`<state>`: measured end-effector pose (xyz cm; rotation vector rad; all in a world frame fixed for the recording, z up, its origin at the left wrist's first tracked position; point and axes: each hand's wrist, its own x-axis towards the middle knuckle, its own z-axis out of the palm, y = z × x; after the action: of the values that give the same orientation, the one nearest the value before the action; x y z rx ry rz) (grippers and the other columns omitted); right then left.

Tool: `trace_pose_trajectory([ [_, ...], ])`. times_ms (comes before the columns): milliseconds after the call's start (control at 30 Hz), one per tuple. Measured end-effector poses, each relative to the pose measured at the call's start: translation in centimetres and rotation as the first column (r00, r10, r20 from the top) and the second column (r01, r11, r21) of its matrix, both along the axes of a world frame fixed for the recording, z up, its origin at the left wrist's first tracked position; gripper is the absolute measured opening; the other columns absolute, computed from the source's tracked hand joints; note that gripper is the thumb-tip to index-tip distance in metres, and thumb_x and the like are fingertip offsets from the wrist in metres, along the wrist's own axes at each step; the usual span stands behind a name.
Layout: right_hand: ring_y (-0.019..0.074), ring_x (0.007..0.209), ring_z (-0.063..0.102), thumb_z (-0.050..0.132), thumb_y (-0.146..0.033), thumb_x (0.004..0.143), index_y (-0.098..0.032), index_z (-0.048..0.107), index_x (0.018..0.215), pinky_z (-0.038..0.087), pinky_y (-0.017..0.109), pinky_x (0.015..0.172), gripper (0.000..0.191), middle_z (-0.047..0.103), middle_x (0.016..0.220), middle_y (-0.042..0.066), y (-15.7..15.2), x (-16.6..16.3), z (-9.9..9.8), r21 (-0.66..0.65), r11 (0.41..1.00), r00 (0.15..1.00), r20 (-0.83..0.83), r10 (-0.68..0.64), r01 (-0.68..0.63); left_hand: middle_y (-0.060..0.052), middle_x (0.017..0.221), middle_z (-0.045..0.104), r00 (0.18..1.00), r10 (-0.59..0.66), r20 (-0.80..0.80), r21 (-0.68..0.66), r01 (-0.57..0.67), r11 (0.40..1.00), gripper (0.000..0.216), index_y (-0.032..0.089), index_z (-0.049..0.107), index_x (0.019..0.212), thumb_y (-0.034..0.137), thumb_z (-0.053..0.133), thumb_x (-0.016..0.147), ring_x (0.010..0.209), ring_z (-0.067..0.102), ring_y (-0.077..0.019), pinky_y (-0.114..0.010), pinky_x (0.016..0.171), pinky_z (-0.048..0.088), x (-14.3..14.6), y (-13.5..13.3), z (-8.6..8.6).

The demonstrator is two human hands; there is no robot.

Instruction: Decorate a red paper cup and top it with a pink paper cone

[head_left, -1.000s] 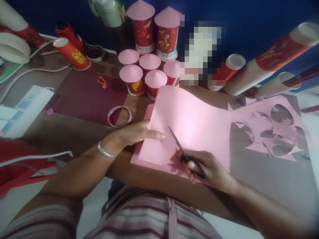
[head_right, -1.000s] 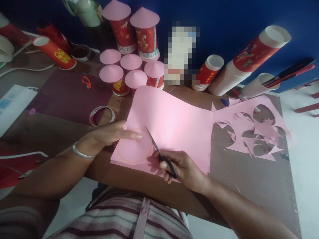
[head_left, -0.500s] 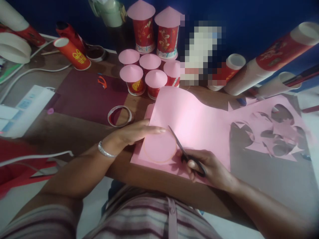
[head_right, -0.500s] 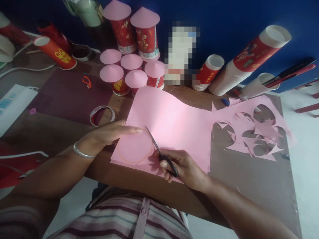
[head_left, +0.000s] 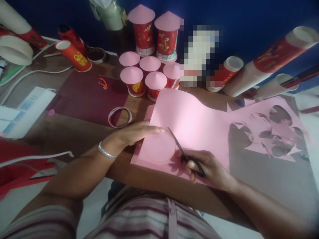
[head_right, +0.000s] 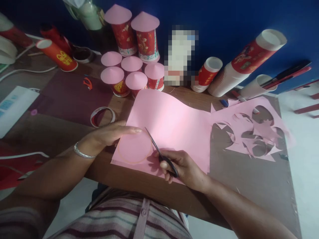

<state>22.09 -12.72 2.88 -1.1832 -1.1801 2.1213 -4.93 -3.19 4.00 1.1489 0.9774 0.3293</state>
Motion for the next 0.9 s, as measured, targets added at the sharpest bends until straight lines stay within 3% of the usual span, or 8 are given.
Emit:
trace_pose_trajectory([
  [300, 0.0084, 0.049, 0.058, 0.072, -0.056, 0.090, -0.011, 0.070, 0.106, 0.056, 0.020, 0.050, 0.047, 0.061, 0.062, -0.001, -0.13, 0.13, -0.37, -0.004, 1.000, 1.000, 0.001, 0.015, -0.015, -0.006, 0.101, 0.080, 0.995, -0.033, 0.090, -0.039, 0.036, 0.999, 0.025, 0.018, 0.079, 0.098, 0.039, 0.071, 0.088, 0.100, 0.072, -0.0209, -0.026, 0.086, 0.053, 0.04, 0.17, 0.03],
  [567, 0.0088, 0.050, 0.060, 0.072, -0.057, 0.090, -0.011, 0.071, 0.108, 0.056, 0.020, 0.050, 0.050, 0.062, 0.064, 0.000, -0.16, 0.25, -0.37, -0.004, 1.000, 1.000, 0.020, 0.023, -0.023, -0.005, 0.103, 0.079, 0.999, -0.035, 0.028, 0.006, 0.034, 0.999, 0.030, 0.019, 0.080, 0.097, 0.046, 0.074, 0.085, 0.095, 0.072, -0.0208, -0.025, 0.081, 0.053, -0.28, 0.29, -0.13],
  [900, 0.0094, 0.051, 0.060, 0.072, -0.058, 0.090, -0.011, 0.071, 0.109, 0.057, 0.020, 0.049, 0.051, 0.061, 0.066, 0.000, -0.02, 0.28, -0.56, 0.019, 1.000, 1.000, 0.016, 0.020, -0.020, -0.007, 0.100, 0.079, 1.000, 0.012, -0.010, -0.045, -0.012, 0.999, 0.036, 0.017, 0.079, 0.095, 0.050, 0.078, 0.080, 0.089, 0.071, -0.0212, -0.027, 0.077, 0.053, -0.33, 0.32, -0.05],
])
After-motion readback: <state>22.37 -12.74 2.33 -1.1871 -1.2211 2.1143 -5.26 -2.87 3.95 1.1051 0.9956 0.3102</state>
